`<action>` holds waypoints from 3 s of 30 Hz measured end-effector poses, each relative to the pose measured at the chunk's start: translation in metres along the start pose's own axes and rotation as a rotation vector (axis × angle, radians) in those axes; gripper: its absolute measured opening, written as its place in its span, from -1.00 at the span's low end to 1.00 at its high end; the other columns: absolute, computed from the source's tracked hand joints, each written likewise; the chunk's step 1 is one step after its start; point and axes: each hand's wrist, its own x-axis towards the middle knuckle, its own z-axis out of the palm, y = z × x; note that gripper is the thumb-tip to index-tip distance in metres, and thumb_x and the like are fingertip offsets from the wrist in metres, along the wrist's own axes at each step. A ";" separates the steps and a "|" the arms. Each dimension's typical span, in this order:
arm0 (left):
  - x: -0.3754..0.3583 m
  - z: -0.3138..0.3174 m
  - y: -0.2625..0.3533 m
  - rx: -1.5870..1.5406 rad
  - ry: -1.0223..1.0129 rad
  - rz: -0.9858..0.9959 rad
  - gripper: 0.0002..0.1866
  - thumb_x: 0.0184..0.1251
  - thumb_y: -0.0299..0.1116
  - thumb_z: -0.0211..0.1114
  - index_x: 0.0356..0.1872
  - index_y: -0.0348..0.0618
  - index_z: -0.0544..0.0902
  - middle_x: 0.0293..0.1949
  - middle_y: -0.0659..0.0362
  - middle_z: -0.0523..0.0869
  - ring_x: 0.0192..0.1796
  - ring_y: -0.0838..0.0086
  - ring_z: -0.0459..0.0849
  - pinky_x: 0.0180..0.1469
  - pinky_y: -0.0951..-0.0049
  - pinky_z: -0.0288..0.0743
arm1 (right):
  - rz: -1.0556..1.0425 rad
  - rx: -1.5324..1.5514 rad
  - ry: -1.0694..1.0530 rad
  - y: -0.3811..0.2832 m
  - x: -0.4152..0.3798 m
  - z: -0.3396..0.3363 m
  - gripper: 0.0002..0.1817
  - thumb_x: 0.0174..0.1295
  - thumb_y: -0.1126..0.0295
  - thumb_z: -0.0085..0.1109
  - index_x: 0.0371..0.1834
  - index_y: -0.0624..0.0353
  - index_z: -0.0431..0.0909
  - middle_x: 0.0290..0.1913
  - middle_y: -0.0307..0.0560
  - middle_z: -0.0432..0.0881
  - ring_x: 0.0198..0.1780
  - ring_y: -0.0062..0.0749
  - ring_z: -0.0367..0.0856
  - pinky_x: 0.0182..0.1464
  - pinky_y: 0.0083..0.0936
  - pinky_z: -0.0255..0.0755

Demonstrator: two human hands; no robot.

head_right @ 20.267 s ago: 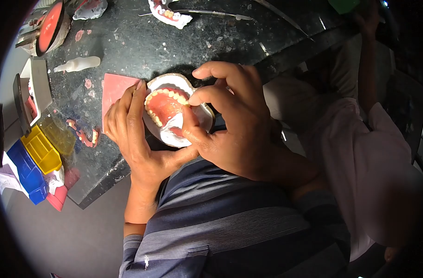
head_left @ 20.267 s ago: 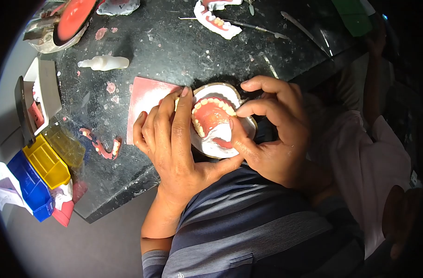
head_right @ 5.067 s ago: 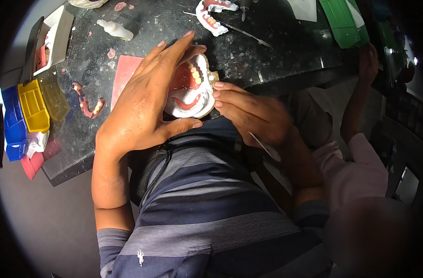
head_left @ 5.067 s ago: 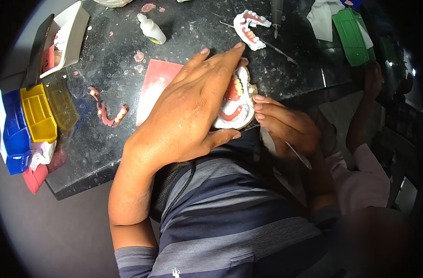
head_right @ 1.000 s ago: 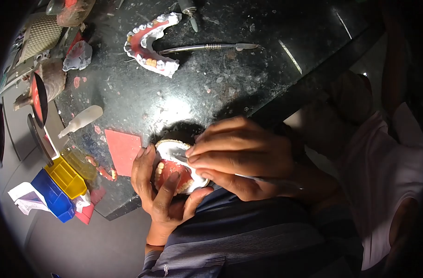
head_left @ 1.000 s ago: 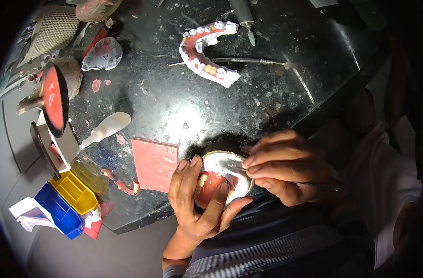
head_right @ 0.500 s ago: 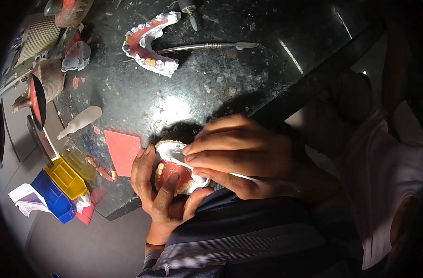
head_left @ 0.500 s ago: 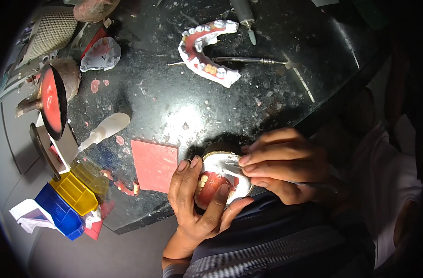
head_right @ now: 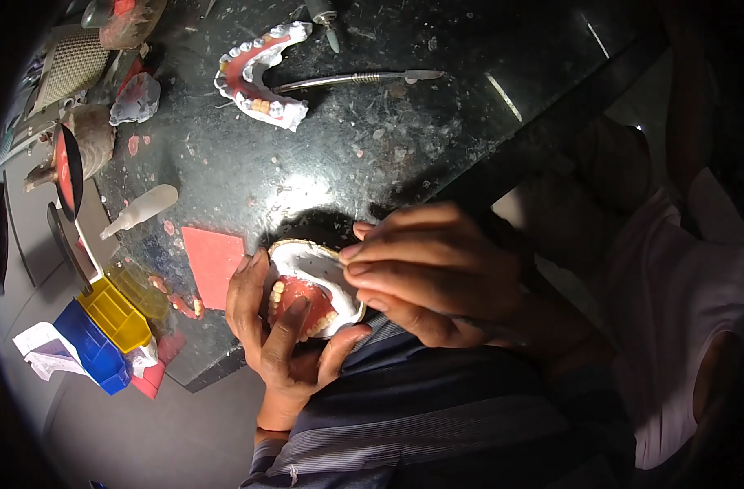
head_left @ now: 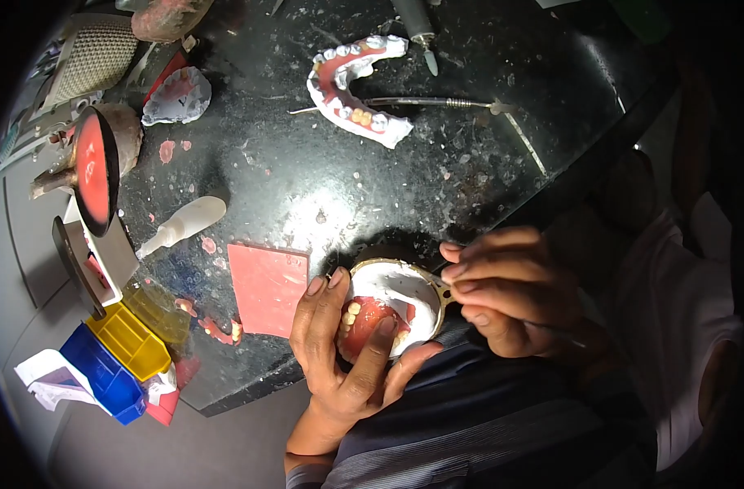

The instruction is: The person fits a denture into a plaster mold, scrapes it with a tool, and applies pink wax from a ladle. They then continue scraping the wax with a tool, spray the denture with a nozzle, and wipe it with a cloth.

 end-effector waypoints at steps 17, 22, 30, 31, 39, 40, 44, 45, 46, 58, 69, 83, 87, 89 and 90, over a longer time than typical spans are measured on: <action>-0.002 -0.001 0.000 0.025 -0.030 -0.020 -0.36 0.04 0.14 0.75 0.00 -0.08 0.75 0.33 -0.37 0.58 0.38 -0.19 0.60 0.39 -0.16 0.51 | 0.039 -0.061 -0.059 -0.002 -0.009 0.006 -0.79 0.35 0.46 0.51 0.03 0.15 0.82 0.13 -0.10 0.84 0.18 -0.24 0.66 0.35 -0.19 0.71; -0.001 -0.002 0.001 0.028 -0.032 -0.023 -0.39 0.02 0.14 0.75 -0.11 -0.12 0.78 0.33 -0.37 0.58 0.38 -0.17 0.61 0.38 -0.15 0.51 | 0.024 0.062 -0.017 0.003 -0.008 0.005 -0.84 0.40 0.43 0.47 -0.01 0.17 0.81 0.12 -0.05 0.84 0.19 -0.21 0.62 0.39 -0.10 0.70; -0.002 -0.003 0.000 0.038 -0.059 -0.014 -0.31 0.12 0.17 0.70 0.13 -0.01 0.63 0.40 -0.31 0.54 0.40 -0.19 0.58 0.41 -0.20 0.49 | 0.074 0.019 -0.144 -0.006 0.003 0.000 -0.80 0.35 0.43 0.52 0.00 0.14 0.83 0.15 -0.13 0.85 0.21 -0.21 0.63 0.34 -0.15 0.71; -0.002 -0.004 0.000 0.053 -0.079 -0.015 -0.18 0.23 0.21 0.63 0.40 0.10 0.48 0.46 -0.25 0.51 0.43 -0.21 0.56 0.43 -0.25 0.47 | 0.074 0.017 -0.149 -0.006 0.003 0.000 -0.80 0.35 0.43 0.52 0.00 0.14 0.83 0.15 -0.13 0.85 0.21 -0.21 0.63 0.34 -0.15 0.71; -0.004 -0.005 0.000 0.022 -0.074 -0.039 -0.16 0.13 0.19 0.69 0.36 0.09 0.51 0.46 -0.27 0.51 0.43 -0.24 0.57 0.45 -0.24 0.45 | -0.136 -0.301 -0.097 0.005 -0.004 0.006 -0.59 0.16 0.35 0.67 0.09 0.06 0.82 0.24 -0.28 0.82 0.23 -0.29 0.63 0.21 -0.37 0.68; -0.003 -0.005 0.000 0.016 -0.077 -0.041 -0.16 0.12 0.19 0.70 0.34 0.08 0.53 0.46 -0.28 0.51 0.42 -0.24 0.57 0.45 -0.24 0.45 | -0.139 -0.303 -0.101 0.004 -0.003 0.003 -0.59 0.16 0.35 0.67 0.09 0.06 0.82 0.24 -0.28 0.82 0.23 -0.29 0.63 0.21 -0.37 0.68; -0.004 -0.005 -0.002 0.012 -0.089 -0.048 -0.18 0.10 0.20 0.70 0.30 0.06 0.56 0.45 -0.29 0.52 0.41 -0.25 0.58 0.44 -0.25 0.46 | -0.035 -0.189 -0.193 -0.006 0.005 -0.007 -0.63 0.20 0.36 0.64 0.09 0.07 0.83 0.24 -0.28 0.82 0.17 -0.31 0.63 0.19 -0.38 0.66; -0.004 -0.003 -0.004 -0.009 -0.067 -0.033 -0.19 0.10 0.19 0.71 0.29 0.04 0.57 0.45 -0.29 0.52 0.40 -0.26 0.59 0.43 -0.25 0.47 | -0.011 -0.176 -0.208 -0.008 0.007 -0.006 -0.65 0.22 0.37 0.62 0.08 0.08 0.84 0.23 -0.27 0.83 0.17 -0.30 0.63 0.19 -0.38 0.65; -0.004 -0.002 -0.005 -0.029 -0.043 -0.017 -0.19 0.10 0.18 0.71 0.29 0.03 0.58 0.44 -0.30 0.53 0.39 -0.27 0.59 0.43 -0.25 0.48 | 0.011 -0.165 -0.223 -0.010 0.010 -0.006 -0.68 0.24 0.38 0.60 0.07 0.09 0.85 0.23 -0.26 0.83 0.16 -0.29 0.63 0.19 -0.38 0.64; 0.001 -0.002 -0.006 -0.072 -0.016 0.008 -0.26 0.09 0.11 0.72 0.21 -0.04 0.62 0.38 -0.31 0.58 0.37 -0.24 0.63 0.41 -0.28 0.51 | -0.185 -0.487 -0.241 0.000 0.010 -0.007 -0.53 0.20 0.11 0.56 0.17 -0.03 0.83 0.37 -0.40 0.76 0.25 -0.38 0.51 0.20 -0.37 0.51; 0.016 -0.024 -0.007 0.186 -0.052 -0.020 -0.15 0.01 0.18 0.71 0.20 -0.27 0.72 0.33 -0.11 0.75 0.42 -0.12 0.63 0.48 -0.06 0.39 | -0.052 -0.147 0.055 0.016 0.007 -0.016 -0.49 0.64 -0.02 0.13 0.08 0.31 0.71 0.11 0.12 0.84 0.09 -0.09 0.83 0.13 -0.30 0.66; -0.026 -0.021 -0.003 0.243 0.252 -0.016 -0.17 -0.04 0.18 0.78 0.13 -0.23 0.74 -0.25 0.22 0.74 -0.27 0.30 0.59 0.03 0.22 0.30 | 0.014 -0.147 0.242 0.002 -0.017 -0.011 -0.70 0.64 0.35 0.09 0.07 0.35 0.74 -0.06 0.08 0.75 -0.09 -0.34 0.75 -0.04 -0.47 0.61; -0.030 -0.022 -0.005 0.267 0.214 -0.057 -0.18 0.06 0.15 0.73 0.22 -0.22 0.68 0.08 -0.04 0.70 0.02 0.14 0.63 0.21 0.08 0.40 | 0.031 -0.215 0.056 -0.017 0.001 -0.011 -0.69 0.57 0.37 0.15 0.16 0.36 0.74 -0.05 0.13 0.77 -0.05 -0.14 0.79 0.03 -0.30 0.65; -0.022 -0.020 -0.006 0.240 0.208 -0.153 -0.05 0.07 0.15 0.74 0.39 -0.21 0.54 0.41 -0.30 0.46 0.36 -0.13 0.55 0.40 -0.10 0.42 | -0.013 -0.211 -0.023 -0.015 0.010 -0.012 -0.69 0.54 0.36 0.21 0.18 0.34 0.74 0.01 0.17 0.79 0.00 -0.11 0.81 0.06 -0.31 0.67; -0.016 -0.013 -0.008 0.172 0.271 -0.158 0.14 0.00 0.17 0.78 0.51 -0.25 0.39 0.44 -0.29 0.45 0.49 -0.20 0.45 0.48 -0.10 0.38 | -0.047 -0.231 -0.067 -0.016 0.019 -0.013 -0.70 0.51 0.39 0.26 0.18 0.34 0.74 0.03 0.18 0.80 0.01 -0.10 0.83 0.07 -0.31 0.69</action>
